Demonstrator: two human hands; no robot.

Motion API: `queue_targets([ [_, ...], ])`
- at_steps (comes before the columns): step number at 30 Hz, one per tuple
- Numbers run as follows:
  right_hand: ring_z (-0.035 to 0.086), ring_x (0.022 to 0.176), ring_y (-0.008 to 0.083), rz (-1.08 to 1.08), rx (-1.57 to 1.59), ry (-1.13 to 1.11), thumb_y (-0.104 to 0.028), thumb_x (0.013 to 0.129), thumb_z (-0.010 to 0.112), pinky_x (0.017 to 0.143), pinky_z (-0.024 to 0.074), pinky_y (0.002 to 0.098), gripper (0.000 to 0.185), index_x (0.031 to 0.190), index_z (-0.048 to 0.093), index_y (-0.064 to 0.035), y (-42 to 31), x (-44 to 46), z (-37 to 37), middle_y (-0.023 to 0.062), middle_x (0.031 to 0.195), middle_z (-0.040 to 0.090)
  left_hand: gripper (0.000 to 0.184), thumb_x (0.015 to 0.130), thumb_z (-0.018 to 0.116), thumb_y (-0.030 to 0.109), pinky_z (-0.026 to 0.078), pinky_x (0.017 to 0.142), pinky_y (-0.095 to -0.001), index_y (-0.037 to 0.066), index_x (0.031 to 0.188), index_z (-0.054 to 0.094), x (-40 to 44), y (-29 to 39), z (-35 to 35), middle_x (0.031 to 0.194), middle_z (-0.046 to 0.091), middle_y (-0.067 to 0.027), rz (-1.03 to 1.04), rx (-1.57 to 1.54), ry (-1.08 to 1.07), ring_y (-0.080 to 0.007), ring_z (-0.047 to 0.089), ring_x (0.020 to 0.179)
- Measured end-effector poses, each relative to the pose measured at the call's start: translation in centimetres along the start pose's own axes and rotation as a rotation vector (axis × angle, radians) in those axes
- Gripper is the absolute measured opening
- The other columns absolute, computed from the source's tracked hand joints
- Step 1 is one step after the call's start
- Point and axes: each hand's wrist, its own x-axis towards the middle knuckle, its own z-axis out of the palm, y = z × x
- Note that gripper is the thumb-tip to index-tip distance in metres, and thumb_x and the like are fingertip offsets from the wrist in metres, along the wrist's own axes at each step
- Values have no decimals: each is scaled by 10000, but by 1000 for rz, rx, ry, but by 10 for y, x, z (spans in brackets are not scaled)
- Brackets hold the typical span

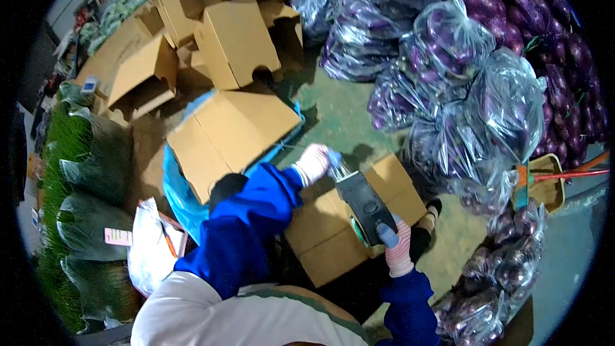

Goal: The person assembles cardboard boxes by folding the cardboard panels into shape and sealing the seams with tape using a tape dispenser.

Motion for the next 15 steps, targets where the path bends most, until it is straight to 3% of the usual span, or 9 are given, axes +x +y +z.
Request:
queue_targets([
  [2, 564, 781, 112, 99, 64, 6, -281, 766, 657, 733, 448, 252, 394, 998, 617, 36, 7, -6, -12, 39, 868, 639, 205, 778, 661, 215, 435, 514, -335, 36, 680, 660, 38, -56, -10, 557, 587, -111, 31, 234, 47, -187, 516, 489],
  [5, 570, 790, 118, 78, 28, 4, -278, 767, 652, 732, 454, 255, 396, 1001, 615, 40, 1, -9, -9, 49, 882, 643, 221, 766, 673, 248, 435, 548, -337, 42, 685, 662, 14, -32, -4, 566, 583, -122, -162, 235, 79, -208, 530, 513],
  [9, 574, 807, 119, 80, 53, 22, -292, 765, 649, 739, 455, 255, 406, 997, 614, 40, -3, -5, -6, 51, 890, 643, 229, 767, 674, 267, 431, 550, -346, 46, 707, 671, 15, -63, 15, 584, 589, -127, -222, 160, 51, -220, 529, 521],
  [14, 575, 803, 121, 91, 7, 5, -293, 766, 641, 738, 457, 262, 402, 992, 614, 38, -2, -5, -6, 51, 888, 643, 260, 760, 669, 323, 440, 561, -353, 63, 744, 681, 18, -114, 40, 631, 592, -157, -127, 143, 31, -268, 533, 539],
  [15, 574, 800, 120, 82, -2, 18, -300, 766, 642, 737, 455, 261, 405, 990, 615, 36, -2, -5, -6, 49, 885, 643, 286, 765, 655, 346, 443, 571, -358, 62, 759, 681, 8, -95, 34, 649, 596, -167, -143, 243, -29, -280, 545, 557],
])
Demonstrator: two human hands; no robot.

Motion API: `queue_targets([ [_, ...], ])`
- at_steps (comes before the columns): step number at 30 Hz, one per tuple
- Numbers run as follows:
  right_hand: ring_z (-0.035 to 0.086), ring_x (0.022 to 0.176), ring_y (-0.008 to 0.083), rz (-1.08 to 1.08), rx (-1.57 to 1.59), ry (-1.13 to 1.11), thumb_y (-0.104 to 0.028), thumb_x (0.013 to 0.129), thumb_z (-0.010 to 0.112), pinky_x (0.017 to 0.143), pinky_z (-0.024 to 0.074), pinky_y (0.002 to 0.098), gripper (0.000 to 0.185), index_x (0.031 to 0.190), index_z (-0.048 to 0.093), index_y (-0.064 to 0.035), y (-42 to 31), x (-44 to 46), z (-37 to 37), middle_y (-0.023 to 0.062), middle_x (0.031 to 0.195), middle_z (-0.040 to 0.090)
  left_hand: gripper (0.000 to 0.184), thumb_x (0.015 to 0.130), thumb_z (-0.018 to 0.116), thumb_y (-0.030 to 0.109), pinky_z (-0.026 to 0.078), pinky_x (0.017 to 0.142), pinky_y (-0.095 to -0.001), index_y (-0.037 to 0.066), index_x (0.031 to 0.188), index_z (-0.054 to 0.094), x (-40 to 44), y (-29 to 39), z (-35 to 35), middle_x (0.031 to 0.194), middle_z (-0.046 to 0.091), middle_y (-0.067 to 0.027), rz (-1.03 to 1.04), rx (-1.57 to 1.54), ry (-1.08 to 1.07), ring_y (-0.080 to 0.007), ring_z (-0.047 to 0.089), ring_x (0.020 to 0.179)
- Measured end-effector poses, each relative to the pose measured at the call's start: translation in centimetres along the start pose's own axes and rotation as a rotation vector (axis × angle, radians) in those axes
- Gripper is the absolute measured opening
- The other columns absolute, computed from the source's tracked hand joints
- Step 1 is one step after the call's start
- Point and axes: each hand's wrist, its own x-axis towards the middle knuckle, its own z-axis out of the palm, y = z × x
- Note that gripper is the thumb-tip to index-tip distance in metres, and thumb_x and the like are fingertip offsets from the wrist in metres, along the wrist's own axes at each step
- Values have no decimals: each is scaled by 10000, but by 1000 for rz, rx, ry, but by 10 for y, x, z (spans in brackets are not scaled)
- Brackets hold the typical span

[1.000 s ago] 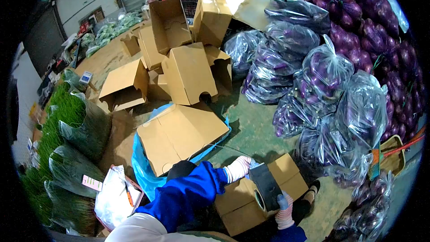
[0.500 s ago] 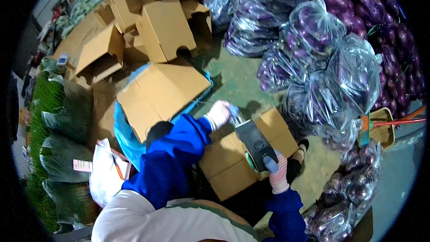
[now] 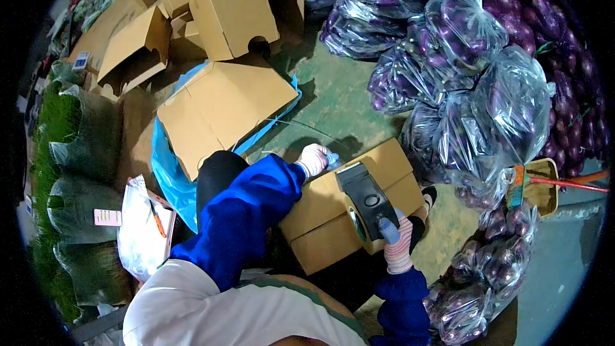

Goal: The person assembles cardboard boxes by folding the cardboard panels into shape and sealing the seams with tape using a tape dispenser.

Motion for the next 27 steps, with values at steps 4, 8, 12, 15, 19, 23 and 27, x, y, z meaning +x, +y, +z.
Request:
queue_targets([
  [4, 574, 884, 158, 33, -29, -17, -339, 763, 615, 808, 438, 282, 475, 1060, 602, 31, 6, 0, -6, 68, 970, 634, 441, 810, 557, 449, 480, 722, -388, 68, 1008, 657, -17, 33, -18, 924, 640, -198, -54, 496, -359, -334, 616, 835],
  [8, 583, 887, 159, 8, -93, 3, -337, 766, 612, 809, 444, 284, 467, 1056, 603, 29, 8, 2, -9, 69, 974, 638, 659, 792, 574, 434, 439, 855, -409, 60, 1304, 395, -20, 16, -13, 1141, 560, -216, -191, 446, -327, -356, 540, 1044],
  [12, 585, 900, 162, 23, -18, -1, -342, 769, 609, 814, 446, 285, 466, 1057, 604, 25, 12, 2, -8, 72, 993, 636, 494, 776, 619, 323, 452, 843, -417, 36, 1166, 522, -33, 33, -27, 1060, 593, -213, 4, 501, -132, -356, 560, 1008],
  [15, 584, 907, 167, 19, -26, 14, -353, 775, 601, 824, 444, 287, 483, 1072, 598, 28, 10, 2, -8, 76, 1001, 634, 242, 780, 587, 226, 480, 773, -408, 48, 941, 615, -51, 58, -35, 886, 616, -197, 88, 537, 149, -335, 592, 889],
  [19, 581, 941, 179, -20, -87, -26, -310, 805, 561, 856, 437, 299, 449, 1099, 585, 29, 8, 4, -5, 87, 1037, 626, 136, 740, 537, 156, 447, 749, -405, 67, 829, 589, -121, 92, -39, 880, 576, -140, 395, 522, 397, -323, 555, 887],
  [23, 570, 865, 136, -28, 17, -15, -251, 817, 561, 811, 435, 268, 360, 1043, 611, 25, 5, 6, -3, 63, 958, 638, 427, 713, 622, 365, 294, 962, -551, 50, 999, 582, -211, 91, 18, 1103, 521, -173, 635, 560, -40, -357, 466, 1077],
  [27, 562, 905, 145, -3, 9, -58, -224, 841, 543, 836, 429, 276, 340, 1073, 599, 18, 5, 6, -5, 68, 1004, 626, 718, 648, 656, 467, 150, 989, -637, 30, 1190, 480, -229, 98, 36, 1320, 331, -239, 581, 737, -161, -442, 292, 1226],
])
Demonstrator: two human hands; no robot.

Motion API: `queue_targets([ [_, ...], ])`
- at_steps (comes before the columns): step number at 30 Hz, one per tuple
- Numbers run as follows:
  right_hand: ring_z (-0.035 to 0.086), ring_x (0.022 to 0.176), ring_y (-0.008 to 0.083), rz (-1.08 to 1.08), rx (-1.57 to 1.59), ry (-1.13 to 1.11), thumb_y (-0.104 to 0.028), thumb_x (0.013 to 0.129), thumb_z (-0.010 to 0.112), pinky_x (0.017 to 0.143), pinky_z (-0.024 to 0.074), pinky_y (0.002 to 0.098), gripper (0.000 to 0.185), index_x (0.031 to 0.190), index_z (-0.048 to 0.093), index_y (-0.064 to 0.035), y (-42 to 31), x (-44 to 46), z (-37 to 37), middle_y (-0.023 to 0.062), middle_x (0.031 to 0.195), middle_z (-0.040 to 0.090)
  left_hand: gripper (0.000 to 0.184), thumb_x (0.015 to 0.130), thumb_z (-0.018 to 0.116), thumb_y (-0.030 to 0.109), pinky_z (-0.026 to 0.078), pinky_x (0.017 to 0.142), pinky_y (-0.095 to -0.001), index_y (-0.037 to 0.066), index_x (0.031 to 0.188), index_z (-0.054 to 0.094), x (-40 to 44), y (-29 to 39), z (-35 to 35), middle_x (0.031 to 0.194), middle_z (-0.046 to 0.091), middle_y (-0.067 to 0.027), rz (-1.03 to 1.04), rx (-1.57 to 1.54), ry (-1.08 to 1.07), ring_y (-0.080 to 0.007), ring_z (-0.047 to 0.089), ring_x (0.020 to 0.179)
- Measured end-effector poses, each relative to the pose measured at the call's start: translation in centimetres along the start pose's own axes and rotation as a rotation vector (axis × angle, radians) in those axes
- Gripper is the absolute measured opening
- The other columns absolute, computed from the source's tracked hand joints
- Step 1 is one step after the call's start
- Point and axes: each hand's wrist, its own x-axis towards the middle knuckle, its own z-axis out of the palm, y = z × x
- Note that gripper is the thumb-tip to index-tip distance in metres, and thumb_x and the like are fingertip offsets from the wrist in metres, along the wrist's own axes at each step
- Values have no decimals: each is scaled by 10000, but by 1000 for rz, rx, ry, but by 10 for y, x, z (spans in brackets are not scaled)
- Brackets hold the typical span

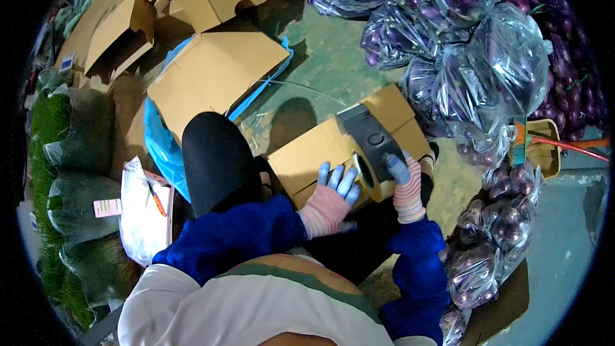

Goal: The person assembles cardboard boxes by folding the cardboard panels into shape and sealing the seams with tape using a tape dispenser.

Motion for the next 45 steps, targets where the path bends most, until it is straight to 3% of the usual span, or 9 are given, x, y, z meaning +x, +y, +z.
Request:
queue_targets([
  [5, 568, 924, 150, 57, 91, -92, -208, 851, 519, 850, 431, 281, 339, 1101, 586, 11, 1, 2, -8, 65, 1036, 621, 737, 620, 690, 324, 152, 1001, -618, -37, 1209, 434, -1, 0, 9, 1312, 331, -261, -80, 68, 141, -455, 301, 1220],
  [16, 555, 763, 116, -1, -506, 149, -280, 840, 552, 717, 425, 238, 339, 964, 623, 27, 1, -91, -78, 45, 857, 630, 827, 635, 689, 416, 133, 1004, -630, -70, 1227, 379, 5, -3, 4, 1305, 313, -305, -230, 58, 142, -489, 251, 1238],
  [27, 512, 662, 64, 348, -423, 205, -392, 755, 603, 611, 411, 211, 424, 846, 637, 20, -16, -184, -126, 1, 716, 605, 839, 615, 712, 442, 155, 995, -615, -67, 1200, 392, 6, 5, 4, 1229, 346, -254, -224, 166, 115, -434, 285, 1204],
  [32, 548, 574, 295, 150, -861, 230, -355, 768, 630, 616, 438, 358, 388, 770, 629, 33, 42, -166, -144, 162, 623, 592, 841, 614, 707, 459, 148, 998, -619, -68, 1193, 402, 5, 7, 3, 1230, 350, -255, -235, 207, 110, -438, 287, 1203],
  [35, 559, 579, 302, 37, -894, 183, -346, 795, 619, 598, 441, 374, 383, 721, 626, 30, 46, -138, -125, 190, 657, 583, 850, 612, 705, 469, 146, 997, -624, -67, 1196, 400, 5, 7, 6, 1233, 349, -256, -223, 212, 110, -441, 284, 1203],
  [38, 586, 657, 323, 265, -953, 92, -261, 841, 564, 616, 445, 390, 226, 817, 663, -60, 53, -111, -108, 167, 693, 600, 860, 605, 705, 479, 140, 998, -624, -64, 1198, 401, 4, 6, 7, 1243, 353, -248, -171, 228, 107, -436, 282, 1203],
  [40, 576, 718, 318, -195, -1327, -160, -170, 857, 463, 623, 450, 416, 271, 1066, 611, -261, 89, -93, -118, 137, 742, 577, 868, 599, 707, 483, 133, 1001, -620, -60, 1201, 395, 7, 8, 6, 1248, 358, -235, -205, 232, 85, -424, 281, 1200],
  [43, 593, 751, 359, 431, -832, 85, -519, 797, 538, 719, 466, 387, 532, 743, 663, -5, 61, -56, -87, 215, 772, 621, 894, 591, 703, 485, 124, 1005, -608, -64, 1210, 366, 11, 8, 13, 1241, 357, -230, -218, 315, 63, -406, 271, 1198],
  [45, 608, 798, 364, 491, -635, 44, -524, 771, 563, 753, 471, 382, 568, 806, 656, 35, 115, -30, -113, 222, 828, 636, 896, 598, 696, 492, 121, 1008, -605, -79, 1203, 363, 12, 8, 14, 1230, 350, -243, -203, 368, 68, -404, 271, 1196],
])
